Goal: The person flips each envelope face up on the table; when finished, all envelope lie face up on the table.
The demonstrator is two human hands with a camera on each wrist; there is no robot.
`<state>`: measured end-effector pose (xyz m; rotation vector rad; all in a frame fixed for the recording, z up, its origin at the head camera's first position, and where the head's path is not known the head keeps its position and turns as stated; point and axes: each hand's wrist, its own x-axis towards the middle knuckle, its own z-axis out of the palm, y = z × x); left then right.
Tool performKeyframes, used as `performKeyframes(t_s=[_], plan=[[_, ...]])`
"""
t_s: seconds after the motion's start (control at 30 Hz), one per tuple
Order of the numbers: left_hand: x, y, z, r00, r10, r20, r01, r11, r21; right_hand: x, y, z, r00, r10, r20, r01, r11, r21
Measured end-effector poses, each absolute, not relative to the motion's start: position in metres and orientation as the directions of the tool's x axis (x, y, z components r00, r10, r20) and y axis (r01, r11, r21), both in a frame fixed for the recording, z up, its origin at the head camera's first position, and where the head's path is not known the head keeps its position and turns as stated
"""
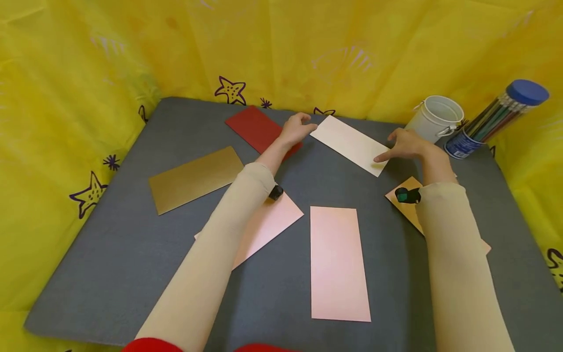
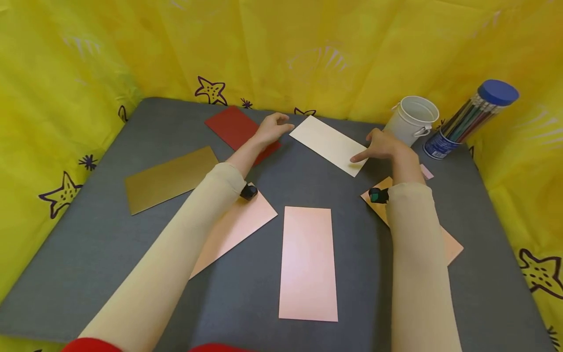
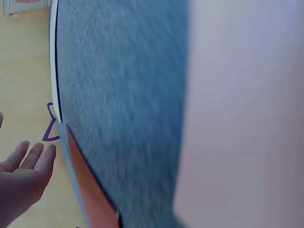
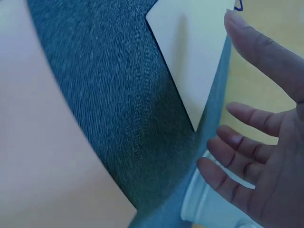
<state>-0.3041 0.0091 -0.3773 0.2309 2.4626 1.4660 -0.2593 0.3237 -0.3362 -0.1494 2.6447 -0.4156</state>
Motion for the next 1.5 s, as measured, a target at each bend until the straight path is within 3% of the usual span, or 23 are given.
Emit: performKeyframes(t_s=[0.23, 0.63, 1.23, 1.5], plan=[[-0.304, 0.021, -0.385, -0.951, 0.269, -0.154, -0.017, 0.450, 0.893, -0.264, 0.321, -0.345, -0.876, -0.170, -0.451, -0.016, 0.945, -0.325], [-0.304, 0.025, -0.384, -0.916, 0.338, -0.217, -0.008, 0.524, 0.852, -0.264, 0.321, -0.353, -0.868, -0.144, -0.475, 0.039, 0.934, -0.354], [-0.302, 0.026, -0.380, -0.897, 0.363, -0.252, -0.042, 0.498, 0.866, -0.267, 0.323, -0.359, -0.905, -0.138, -0.401, 0.018, 0.933, -0.360], [-0.302, 0.022, -0.377, -0.893, 0.345, -0.288, -0.113, 0.448, 0.887, -0.268, 0.327, -0.354, -0.944, -0.113, -0.311, 0.028, 0.908, -0.417]])
